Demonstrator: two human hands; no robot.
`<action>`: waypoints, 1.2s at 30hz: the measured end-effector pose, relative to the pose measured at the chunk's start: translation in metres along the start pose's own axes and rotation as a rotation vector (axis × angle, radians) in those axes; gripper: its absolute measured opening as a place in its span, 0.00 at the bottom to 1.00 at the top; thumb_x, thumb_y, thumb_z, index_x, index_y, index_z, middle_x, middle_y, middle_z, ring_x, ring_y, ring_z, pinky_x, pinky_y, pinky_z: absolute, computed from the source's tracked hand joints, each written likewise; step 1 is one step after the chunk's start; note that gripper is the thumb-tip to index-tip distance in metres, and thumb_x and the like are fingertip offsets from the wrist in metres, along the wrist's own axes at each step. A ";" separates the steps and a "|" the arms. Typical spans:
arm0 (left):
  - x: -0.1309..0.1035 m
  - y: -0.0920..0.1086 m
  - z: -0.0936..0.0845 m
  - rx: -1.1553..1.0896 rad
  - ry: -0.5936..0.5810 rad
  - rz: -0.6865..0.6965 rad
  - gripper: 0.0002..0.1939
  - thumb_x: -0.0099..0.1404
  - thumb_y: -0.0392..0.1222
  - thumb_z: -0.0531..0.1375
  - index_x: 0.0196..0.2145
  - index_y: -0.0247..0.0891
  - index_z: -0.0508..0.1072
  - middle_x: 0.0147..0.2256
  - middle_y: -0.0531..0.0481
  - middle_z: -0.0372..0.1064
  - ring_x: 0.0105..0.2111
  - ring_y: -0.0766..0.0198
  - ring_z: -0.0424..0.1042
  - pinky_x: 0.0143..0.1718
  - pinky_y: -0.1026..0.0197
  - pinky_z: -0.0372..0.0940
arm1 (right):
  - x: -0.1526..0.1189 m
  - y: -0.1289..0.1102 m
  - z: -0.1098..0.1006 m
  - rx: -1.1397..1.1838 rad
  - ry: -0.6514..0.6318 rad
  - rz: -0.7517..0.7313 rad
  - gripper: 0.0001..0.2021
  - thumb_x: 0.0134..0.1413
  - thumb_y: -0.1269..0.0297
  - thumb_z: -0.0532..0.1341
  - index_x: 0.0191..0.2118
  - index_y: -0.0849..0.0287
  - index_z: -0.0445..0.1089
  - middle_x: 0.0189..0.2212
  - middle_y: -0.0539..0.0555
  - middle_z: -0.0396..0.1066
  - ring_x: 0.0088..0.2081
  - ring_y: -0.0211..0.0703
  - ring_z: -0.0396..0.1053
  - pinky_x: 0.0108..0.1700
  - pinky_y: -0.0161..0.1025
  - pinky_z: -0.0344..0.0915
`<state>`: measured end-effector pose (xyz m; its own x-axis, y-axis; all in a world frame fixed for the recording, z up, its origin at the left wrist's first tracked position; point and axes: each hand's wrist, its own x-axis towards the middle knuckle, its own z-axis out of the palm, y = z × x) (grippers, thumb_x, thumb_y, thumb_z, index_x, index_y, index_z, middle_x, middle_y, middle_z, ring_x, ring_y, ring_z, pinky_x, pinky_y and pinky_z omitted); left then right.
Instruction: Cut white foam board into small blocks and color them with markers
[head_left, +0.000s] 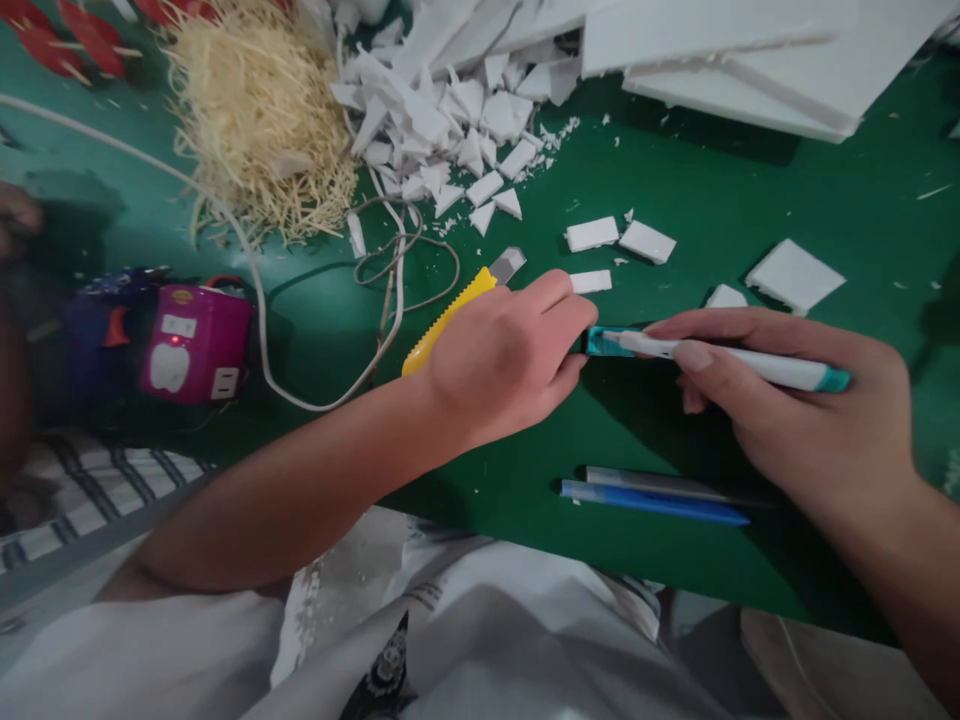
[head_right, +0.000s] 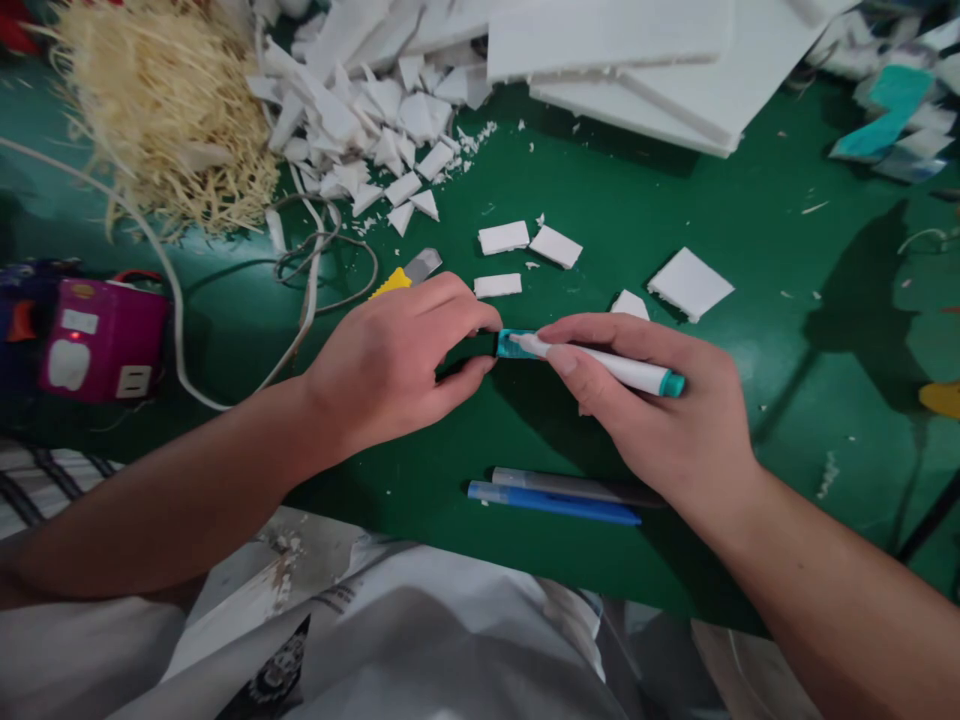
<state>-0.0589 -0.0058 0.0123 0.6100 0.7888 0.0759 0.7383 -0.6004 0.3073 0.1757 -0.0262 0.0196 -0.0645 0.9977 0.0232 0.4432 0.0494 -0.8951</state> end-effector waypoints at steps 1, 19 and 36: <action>0.000 0.000 0.000 0.002 -0.002 -0.001 0.08 0.74 0.38 0.57 0.46 0.36 0.76 0.43 0.44 0.74 0.40 0.55 0.78 0.39 0.56 0.69 | -0.001 0.002 0.000 -0.004 0.006 0.003 0.06 0.60 0.53 0.73 0.37 0.46 0.86 0.19 0.47 0.72 0.20 0.38 0.68 0.22 0.37 0.66; 0.001 0.001 0.000 -0.004 0.008 -0.007 0.09 0.74 0.37 0.56 0.45 0.35 0.76 0.43 0.43 0.75 0.41 0.54 0.78 0.39 0.55 0.70 | -0.002 0.005 0.000 -0.015 -0.019 -0.017 0.06 0.59 0.54 0.73 0.38 0.46 0.87 0.20 0.47 0.72 0.20 0.39 0.68 0.22 0.37 0.68; -0.002 -0.003 0.001 -0.035 0.065 0.053 0.10 0.74 0.36 0.56 0.46 0.35 0.77 0.42 0.43 0.75 0.38 0.55 0.77 0.38 0.56 0.69 | 0.003 0.004 -0.007 0.232 0.265 -0.093 0.07 0.59 0.70 0.69 0.35 0.52 0.86 0.27 0.51 0.79 0.22 0.41 0.72 0.25 0.43 0.64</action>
<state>-0.0621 -0.0057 0.0100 0.6270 0.7636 0.1542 0.6943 -0.6375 0.3339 0.1840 -0.0230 0.0194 0.1525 0.9685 0.1968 0.2298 0.1590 -0.9602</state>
